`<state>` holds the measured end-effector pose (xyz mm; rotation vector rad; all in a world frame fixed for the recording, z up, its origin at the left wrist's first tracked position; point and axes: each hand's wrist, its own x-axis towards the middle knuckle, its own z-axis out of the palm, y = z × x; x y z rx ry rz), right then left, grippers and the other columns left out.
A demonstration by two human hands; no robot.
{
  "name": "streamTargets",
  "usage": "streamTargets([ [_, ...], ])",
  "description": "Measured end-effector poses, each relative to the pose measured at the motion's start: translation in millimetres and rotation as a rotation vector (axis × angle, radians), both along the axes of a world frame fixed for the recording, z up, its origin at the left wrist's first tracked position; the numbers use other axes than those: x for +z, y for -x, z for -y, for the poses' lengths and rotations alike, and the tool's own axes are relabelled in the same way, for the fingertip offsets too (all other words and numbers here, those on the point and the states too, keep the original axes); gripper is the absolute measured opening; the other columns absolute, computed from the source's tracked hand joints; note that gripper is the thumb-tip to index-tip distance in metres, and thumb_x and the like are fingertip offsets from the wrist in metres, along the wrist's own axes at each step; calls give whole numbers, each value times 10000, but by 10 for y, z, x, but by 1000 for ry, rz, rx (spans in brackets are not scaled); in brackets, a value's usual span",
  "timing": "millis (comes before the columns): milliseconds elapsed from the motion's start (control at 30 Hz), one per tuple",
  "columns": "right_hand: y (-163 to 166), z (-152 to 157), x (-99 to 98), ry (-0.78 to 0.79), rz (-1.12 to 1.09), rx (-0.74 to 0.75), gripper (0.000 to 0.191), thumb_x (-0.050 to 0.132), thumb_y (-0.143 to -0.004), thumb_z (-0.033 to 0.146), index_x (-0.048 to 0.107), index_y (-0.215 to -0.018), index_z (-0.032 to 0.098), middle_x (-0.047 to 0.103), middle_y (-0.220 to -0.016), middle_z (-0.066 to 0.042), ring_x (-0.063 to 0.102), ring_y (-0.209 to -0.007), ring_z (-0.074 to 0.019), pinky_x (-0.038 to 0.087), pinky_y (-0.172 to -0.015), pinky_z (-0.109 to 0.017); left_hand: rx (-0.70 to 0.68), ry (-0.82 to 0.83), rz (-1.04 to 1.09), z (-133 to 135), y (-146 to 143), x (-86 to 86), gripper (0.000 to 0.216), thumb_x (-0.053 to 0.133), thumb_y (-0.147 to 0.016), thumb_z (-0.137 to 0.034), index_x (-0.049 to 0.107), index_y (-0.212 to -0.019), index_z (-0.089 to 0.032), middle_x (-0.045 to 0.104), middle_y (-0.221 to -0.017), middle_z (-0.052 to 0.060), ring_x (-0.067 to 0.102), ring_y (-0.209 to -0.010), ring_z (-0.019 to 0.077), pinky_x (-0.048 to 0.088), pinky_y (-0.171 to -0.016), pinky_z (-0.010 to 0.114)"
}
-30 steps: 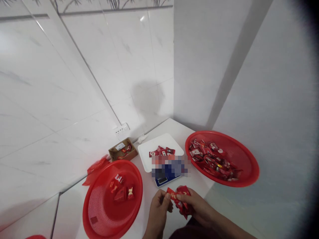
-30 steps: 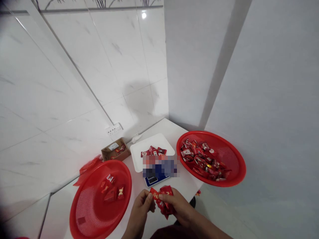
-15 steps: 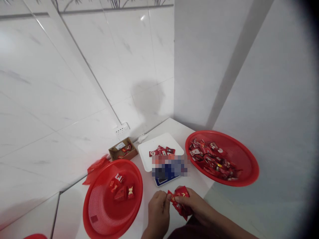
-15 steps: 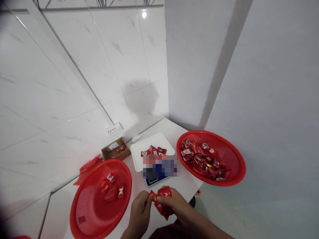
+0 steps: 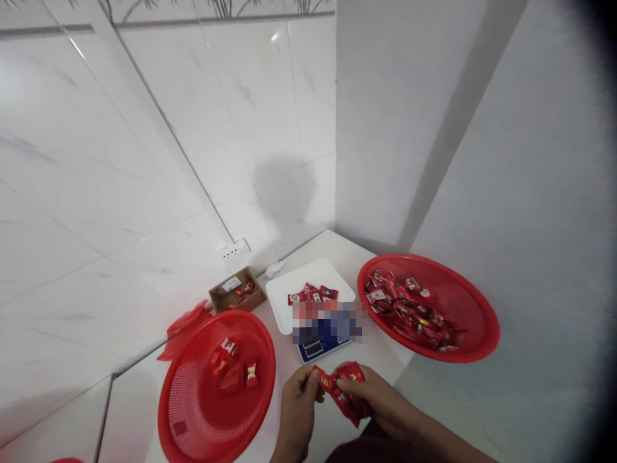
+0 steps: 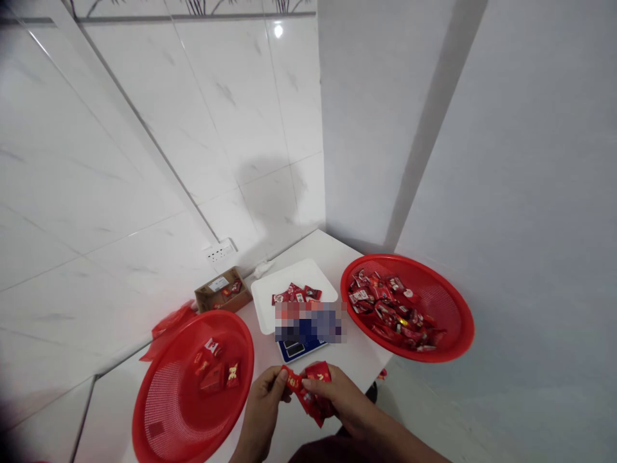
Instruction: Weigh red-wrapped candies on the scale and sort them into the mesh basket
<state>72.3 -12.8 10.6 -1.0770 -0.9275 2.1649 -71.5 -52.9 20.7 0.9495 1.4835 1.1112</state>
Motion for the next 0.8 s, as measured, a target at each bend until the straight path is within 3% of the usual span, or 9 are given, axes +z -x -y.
streamTargets([
  [133,-20,3,-37,-32,9,43,456,716,-562,416,559,-876,126,588,-627,-1,499,-499,-84,337,-459,-199,13,31,-10,-10,15,-11,293,599,-685,-440,534,-584,-173,477,-540,-33,419,-534,102,353,-534,226],
  [267,-12,6,-125,-50,14,131,416,701,-573,453,545,-776,125,554,-550,12,480,-450,-83,335,-441,-209,8,60,-18,-17,-12,-31,307,626,-656,-443,512,-558,-176,473,-511,-41,417,-509,95,350,-514,224],
  [433,15,-17,-184,-60,77,112,421,706,-556,475,491,-711,147,532,-532,32,478,-449,-81,347,-435,-208,-41,59,110,4,-56,-76,275,622,-674,-422,520,-662,-167,505,-577,-27,454,-544,98,374,-509,223],
  [667,55,-33,-69,-10,45,13,429,612,-647,552,432,-762,180,568,-580,26,492,-453,-84,387,-464,-229,76,154,390,53,-84,-25,260,544,-735,-437,455,-742,-193,526,-693,-30,513,-647,104,457,-593,258],
  [800,54,-24,0,-44,70,14,429,592,-661,564,411,-756,187,586,-570,15,522,-464,-104,383,-450,-225,-10,193,316,71,-89,-34,332,572,-689,-493,458,-735,-185,537,-644,-15,524,-628,125,460,-510,250],
])
